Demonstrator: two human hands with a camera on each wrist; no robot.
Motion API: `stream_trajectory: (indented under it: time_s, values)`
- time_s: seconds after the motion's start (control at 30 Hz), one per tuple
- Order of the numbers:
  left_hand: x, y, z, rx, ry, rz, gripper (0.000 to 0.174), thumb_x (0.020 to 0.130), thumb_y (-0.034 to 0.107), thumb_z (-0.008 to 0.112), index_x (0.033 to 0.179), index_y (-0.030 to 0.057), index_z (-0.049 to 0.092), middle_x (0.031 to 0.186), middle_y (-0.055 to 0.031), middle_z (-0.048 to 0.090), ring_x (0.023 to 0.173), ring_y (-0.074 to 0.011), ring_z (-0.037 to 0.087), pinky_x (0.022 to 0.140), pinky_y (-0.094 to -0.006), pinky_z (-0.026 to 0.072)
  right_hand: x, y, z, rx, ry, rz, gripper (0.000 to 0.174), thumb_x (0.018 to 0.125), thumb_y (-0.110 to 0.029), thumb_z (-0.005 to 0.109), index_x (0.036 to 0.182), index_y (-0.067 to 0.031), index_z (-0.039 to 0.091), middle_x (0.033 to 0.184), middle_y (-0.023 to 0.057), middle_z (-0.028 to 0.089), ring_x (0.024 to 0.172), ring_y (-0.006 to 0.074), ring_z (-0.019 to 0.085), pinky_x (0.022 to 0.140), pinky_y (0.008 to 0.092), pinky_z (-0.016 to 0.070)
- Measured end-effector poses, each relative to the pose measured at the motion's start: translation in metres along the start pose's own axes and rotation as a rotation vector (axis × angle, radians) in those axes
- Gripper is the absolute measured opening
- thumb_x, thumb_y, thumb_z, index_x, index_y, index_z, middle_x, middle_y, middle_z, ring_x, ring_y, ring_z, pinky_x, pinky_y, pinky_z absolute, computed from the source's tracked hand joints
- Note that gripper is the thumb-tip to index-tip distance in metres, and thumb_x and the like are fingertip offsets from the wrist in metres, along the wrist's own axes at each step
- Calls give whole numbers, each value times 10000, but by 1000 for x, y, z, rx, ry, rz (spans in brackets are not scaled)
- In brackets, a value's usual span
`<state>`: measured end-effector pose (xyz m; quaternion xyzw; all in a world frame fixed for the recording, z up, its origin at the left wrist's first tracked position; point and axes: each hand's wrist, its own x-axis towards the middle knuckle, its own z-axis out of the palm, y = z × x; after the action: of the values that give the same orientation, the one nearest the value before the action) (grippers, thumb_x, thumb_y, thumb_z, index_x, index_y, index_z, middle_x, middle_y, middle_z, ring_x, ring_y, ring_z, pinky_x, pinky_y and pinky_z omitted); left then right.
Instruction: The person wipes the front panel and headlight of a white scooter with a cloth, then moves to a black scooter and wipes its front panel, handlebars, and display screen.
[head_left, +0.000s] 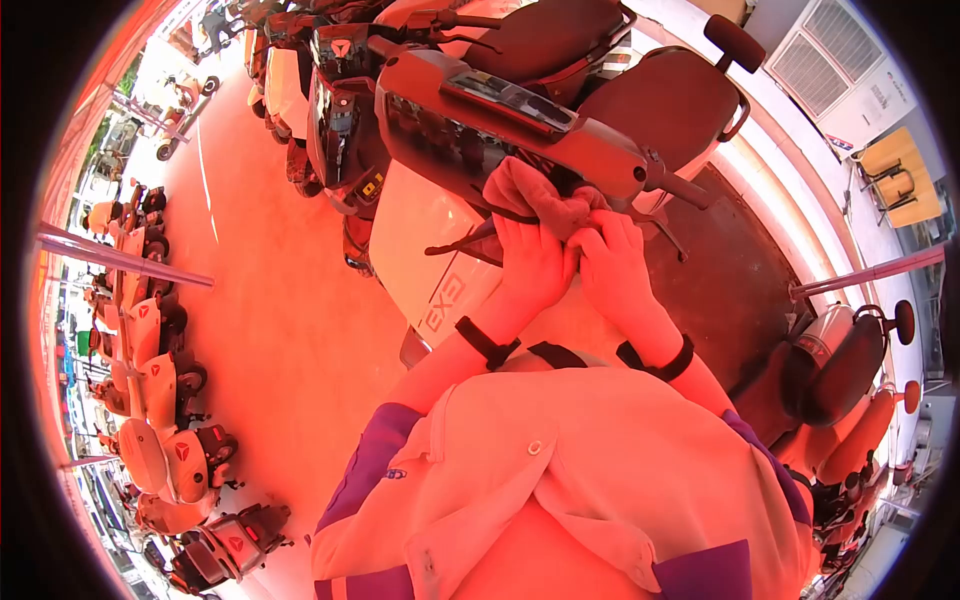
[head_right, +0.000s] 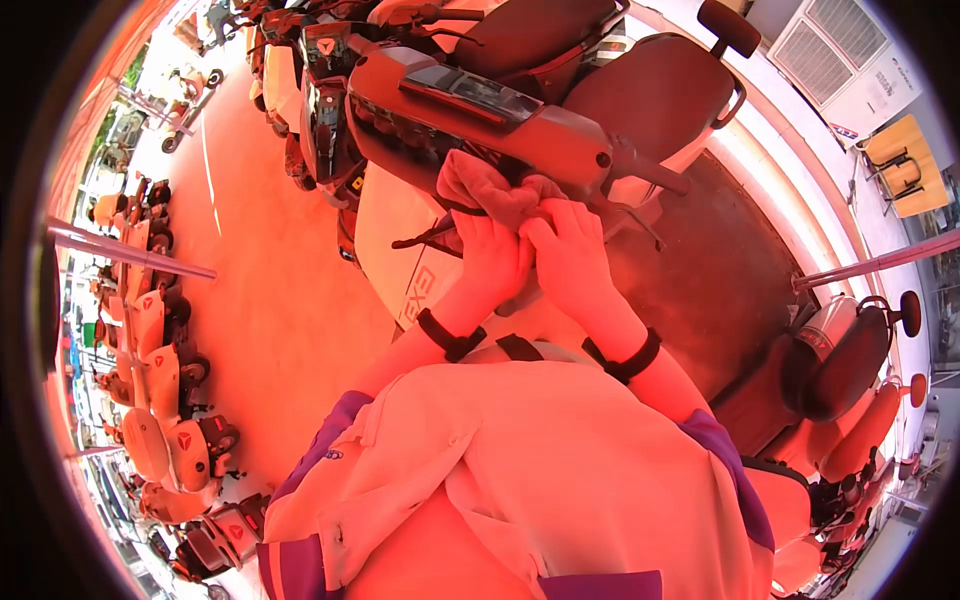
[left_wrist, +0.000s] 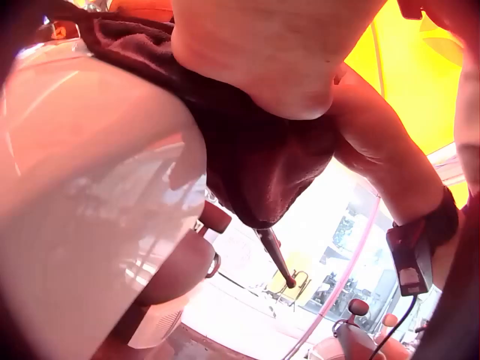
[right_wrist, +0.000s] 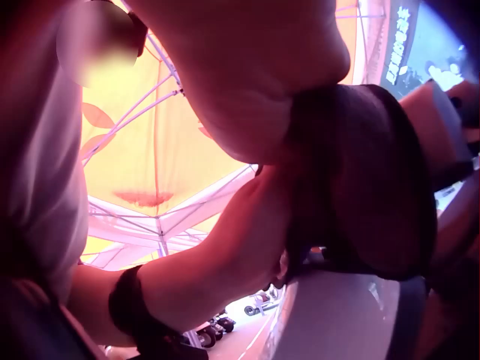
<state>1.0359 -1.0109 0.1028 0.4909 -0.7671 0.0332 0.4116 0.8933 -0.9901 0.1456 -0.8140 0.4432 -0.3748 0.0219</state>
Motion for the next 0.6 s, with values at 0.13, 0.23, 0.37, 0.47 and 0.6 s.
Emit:
stream_trajectory:
  time_s: [0.13,0.23,0.37,0.47,0.6]
  values:
    - [26,-4,-9,5,137,52,580,985,385,489,1435,38,377,1462,-265,352,1294,-478,340,1057,-600,231,25,8,-11,43,39,-130,224,782,17,629,977,-94,634,1145,107,582,1043,330,554,882,426,472]
    - [59,-26,-26,59,229,69,636,998,388,469,1482,8,312,1447,-260,370,1288,-465,352,1067,-563,248,59,-3,-10,52,101,-188,317,811,1,628,1106,-115,638,1195,120,571,1070,339,561,901,432,466]
    - [66,-61,-31,118,258,-32,676,1006,378,455,1517,-17,254,1447,-261,371,1283,-468,356,1084,-533,258,78,-13,4,65,85,-196,465,829,-37,643,1282,-135,600,1327,158,537,1220,371,529,988,452,455]
    - [49,-48,-32,36,183,-48,669,993,353,466,1510,-21,266,1496,-283,320,1343,-490,307,1102,-560,239,65,-6,10,87,70,-205,479,822,-26,645,1289,-120,593,1369,173,525,1249,383,523,1006,457,461]
    - [29,-21,-27,95,13,-4,710,943,343,515,1508,-16,275,1523,-295,283,1396,-501,254,1111,-614,193,49,6,2,152,89,-131,460,818,-6,636,1266,-106,603,1307,167,579,1178,369,579,951,428,507]
